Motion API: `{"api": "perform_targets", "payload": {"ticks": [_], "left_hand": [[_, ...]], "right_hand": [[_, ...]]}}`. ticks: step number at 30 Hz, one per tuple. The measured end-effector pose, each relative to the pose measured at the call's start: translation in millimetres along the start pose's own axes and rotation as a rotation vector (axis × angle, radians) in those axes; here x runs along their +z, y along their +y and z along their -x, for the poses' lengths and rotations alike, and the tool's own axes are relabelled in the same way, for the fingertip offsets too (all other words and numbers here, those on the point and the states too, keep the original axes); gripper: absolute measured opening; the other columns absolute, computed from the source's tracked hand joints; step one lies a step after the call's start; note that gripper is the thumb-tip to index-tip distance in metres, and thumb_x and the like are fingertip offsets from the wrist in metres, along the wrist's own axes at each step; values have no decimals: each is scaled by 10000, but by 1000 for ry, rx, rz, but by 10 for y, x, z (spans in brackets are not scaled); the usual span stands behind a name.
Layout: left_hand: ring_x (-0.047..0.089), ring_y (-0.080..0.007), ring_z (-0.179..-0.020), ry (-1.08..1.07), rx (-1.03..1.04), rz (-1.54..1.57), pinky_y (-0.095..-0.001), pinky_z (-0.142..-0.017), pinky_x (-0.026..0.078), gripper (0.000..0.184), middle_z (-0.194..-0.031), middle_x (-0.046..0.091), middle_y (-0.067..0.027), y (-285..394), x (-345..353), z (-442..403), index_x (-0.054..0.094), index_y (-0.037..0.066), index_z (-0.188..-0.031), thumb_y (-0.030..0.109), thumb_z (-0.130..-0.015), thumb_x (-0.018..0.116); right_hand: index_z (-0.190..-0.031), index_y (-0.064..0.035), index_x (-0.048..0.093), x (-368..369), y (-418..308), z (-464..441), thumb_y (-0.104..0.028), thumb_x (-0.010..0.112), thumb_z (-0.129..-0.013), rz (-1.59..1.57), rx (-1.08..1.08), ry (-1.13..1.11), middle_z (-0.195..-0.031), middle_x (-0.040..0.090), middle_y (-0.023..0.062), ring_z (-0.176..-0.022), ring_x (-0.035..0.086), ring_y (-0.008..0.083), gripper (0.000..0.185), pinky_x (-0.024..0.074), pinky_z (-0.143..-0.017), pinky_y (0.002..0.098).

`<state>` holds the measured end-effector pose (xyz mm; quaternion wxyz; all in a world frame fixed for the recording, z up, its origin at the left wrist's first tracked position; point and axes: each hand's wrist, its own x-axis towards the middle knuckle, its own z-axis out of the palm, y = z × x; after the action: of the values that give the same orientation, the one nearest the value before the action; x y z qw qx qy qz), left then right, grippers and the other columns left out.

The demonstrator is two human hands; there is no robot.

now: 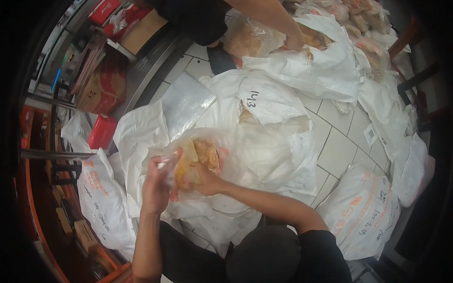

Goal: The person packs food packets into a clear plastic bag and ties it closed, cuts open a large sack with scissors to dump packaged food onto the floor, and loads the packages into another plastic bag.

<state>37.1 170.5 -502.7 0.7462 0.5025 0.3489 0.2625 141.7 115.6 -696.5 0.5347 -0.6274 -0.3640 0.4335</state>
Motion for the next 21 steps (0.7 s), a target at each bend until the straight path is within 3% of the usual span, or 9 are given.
{"api": "perform_targets", "payload": {"ticks": [2,3,4,6,12,14,17,18,21], "left_hand": [[456,-114,-363,75,89,74,-184,-339,343,417,-1451,319,-282,111,-93,-26,429,109,-1191,462,-985,344],[445,-94,-357,137,84,161,-180,-332,330,429,-1444,329,-283,216,-105,-22,442,104,-1195,460,-994,311],[446,-93,-354,138,99,181,-179,-329,323,419,-1438,340,-284,215,-177,-13,439,102,-1190,449,-998,302],[447,-92,-352,148,124,211,-177,-327,316,410,-1431,350,-286,188,-217,-3,436,100,-1186,438,-1002,293],[414,-89,-325,127,78,-26,-175,-322,297,382,-1391,397,-303,185,-69,-37,428,91,-1163,423,-984,366],[407,-90,-321,133,89,-8,-179,-321,289,376,-1399,388,-301,174,-70,-63,433,101,-1163,425,-982,374],[404,-87,-323,166,105,5,-179,-322,285,365,-1406,383,-295,163,-130,-42,439,112,-1164,422,-985,370],[405,-83,-327,192,94,34,-177,-324,284,356,-1409,383,-290,158,-155,-22,442,118,-1166,417,-990,361],[403,-75,-337,180,133,89,-169,-329,282,347,-1410,386,-283,148,-258,16,444,126,-1177,408,-998,348]], "right_hand": [[-1230,14,484,-716,-456,-295,-133,609,-882,148,48,-889,-981,642,141,-897,631,206,398,501,-779,304],[-1225,9,525,-1023,-275,-453,-135,587,-894,-17,-69,-688,-1005,645,136,-893,647,208,367,526,-765,307],[-1089,14,593,-1421,-320,-578,-176,548,-910,-290,201,-503,-920,658,124,-822,664,197,264,546,-703,308],[-914,30,622,-1876,84,-917,-275,495,-921,55,384,-16,-746,646,111,-588,622,215,330,533,-588,318],[-1025,-40,608,-1851,967,-1653,-265,572,-920,-183,560,60,-803,635,61,-688,622,208,251,545,-638,343],[-1021,-72,609,-1533,572,-1720,-213,599,-909,-681,451,472,-864,618,44,-742,606,182,180,544,-642,319],[-1070,-142,582,-1592,980,-1943,-175,657,-873,-677,449,325,-937,602,-13,-790,574,151,213,510,-644,313],[-1053,-144,575,-1705,1455,-2026,-79,573,-908,-942,481,308,-927,577,-19,-786,537,104,159,484,-635,255],[-969,-106,568,-2152,820,-1577,-17,506,-906,-914,441,397,-829,531,-9,-690,475,68,125,401,-554,227]]}}
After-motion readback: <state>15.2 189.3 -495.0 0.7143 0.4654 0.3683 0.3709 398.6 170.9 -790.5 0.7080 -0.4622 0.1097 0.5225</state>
